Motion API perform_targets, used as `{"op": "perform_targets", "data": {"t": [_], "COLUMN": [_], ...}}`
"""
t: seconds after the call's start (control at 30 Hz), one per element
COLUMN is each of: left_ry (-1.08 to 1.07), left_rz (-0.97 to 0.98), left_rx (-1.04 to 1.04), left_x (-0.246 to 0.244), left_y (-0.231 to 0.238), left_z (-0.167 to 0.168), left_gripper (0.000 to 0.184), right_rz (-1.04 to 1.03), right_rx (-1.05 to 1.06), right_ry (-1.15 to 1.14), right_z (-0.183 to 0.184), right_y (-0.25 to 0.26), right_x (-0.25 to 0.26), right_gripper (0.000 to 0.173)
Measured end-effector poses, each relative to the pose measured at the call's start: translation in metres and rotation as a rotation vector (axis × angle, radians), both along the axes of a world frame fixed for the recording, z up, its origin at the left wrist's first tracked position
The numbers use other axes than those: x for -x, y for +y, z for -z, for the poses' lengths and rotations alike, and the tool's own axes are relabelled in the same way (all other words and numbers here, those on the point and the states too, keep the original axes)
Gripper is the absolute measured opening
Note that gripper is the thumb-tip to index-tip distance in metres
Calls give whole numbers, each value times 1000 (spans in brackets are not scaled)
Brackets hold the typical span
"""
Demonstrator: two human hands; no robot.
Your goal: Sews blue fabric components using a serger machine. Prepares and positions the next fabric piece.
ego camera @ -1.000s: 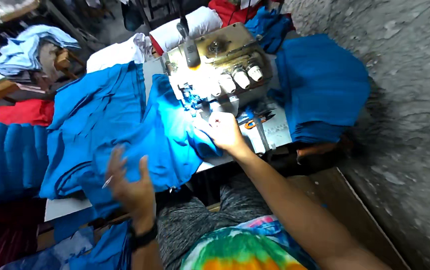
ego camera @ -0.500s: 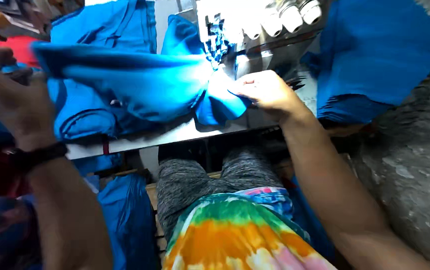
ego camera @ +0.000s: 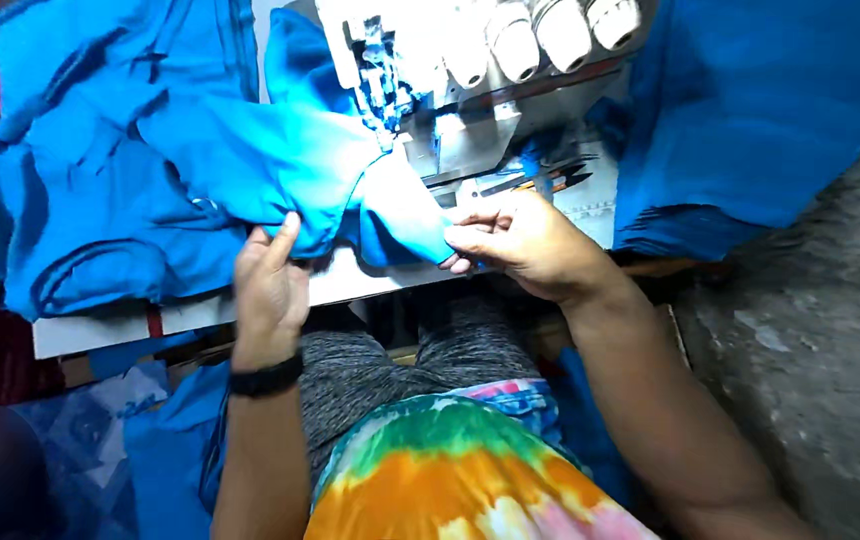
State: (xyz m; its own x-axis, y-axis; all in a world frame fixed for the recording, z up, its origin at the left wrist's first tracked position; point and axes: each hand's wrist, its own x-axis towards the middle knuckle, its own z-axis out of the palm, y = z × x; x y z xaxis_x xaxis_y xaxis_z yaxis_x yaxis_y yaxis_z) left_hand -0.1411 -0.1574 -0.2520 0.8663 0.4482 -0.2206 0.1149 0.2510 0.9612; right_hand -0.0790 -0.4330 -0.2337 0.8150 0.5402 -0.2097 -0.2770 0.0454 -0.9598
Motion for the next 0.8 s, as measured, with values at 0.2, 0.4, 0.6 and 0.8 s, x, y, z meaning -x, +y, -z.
{"op": "perform_targets", "data": {"t": [0.2,0.4,0.6,0.8], "left_ry": [-253,-188,-152,-185], "left_rz": [33,-138,-148,-90], "left_rx": [100,-167,-486,-662], "left_x": [3,-2,3,-29], "left_y": [-29,-53,-44,-13], "left_z": [-5,0,0,-17], "left_gripper": [43,22,18,17], "right_rz": [98,120,227,327], "right_rx": [-2,104,46,30], "right_ry": [9,-121,-134,-189], "right_z": [-1,-6,2,10], "right_y": [8,3,10,36], "right_x": [8,9,20,21], "right_gripper": [6,18,42,31]}}
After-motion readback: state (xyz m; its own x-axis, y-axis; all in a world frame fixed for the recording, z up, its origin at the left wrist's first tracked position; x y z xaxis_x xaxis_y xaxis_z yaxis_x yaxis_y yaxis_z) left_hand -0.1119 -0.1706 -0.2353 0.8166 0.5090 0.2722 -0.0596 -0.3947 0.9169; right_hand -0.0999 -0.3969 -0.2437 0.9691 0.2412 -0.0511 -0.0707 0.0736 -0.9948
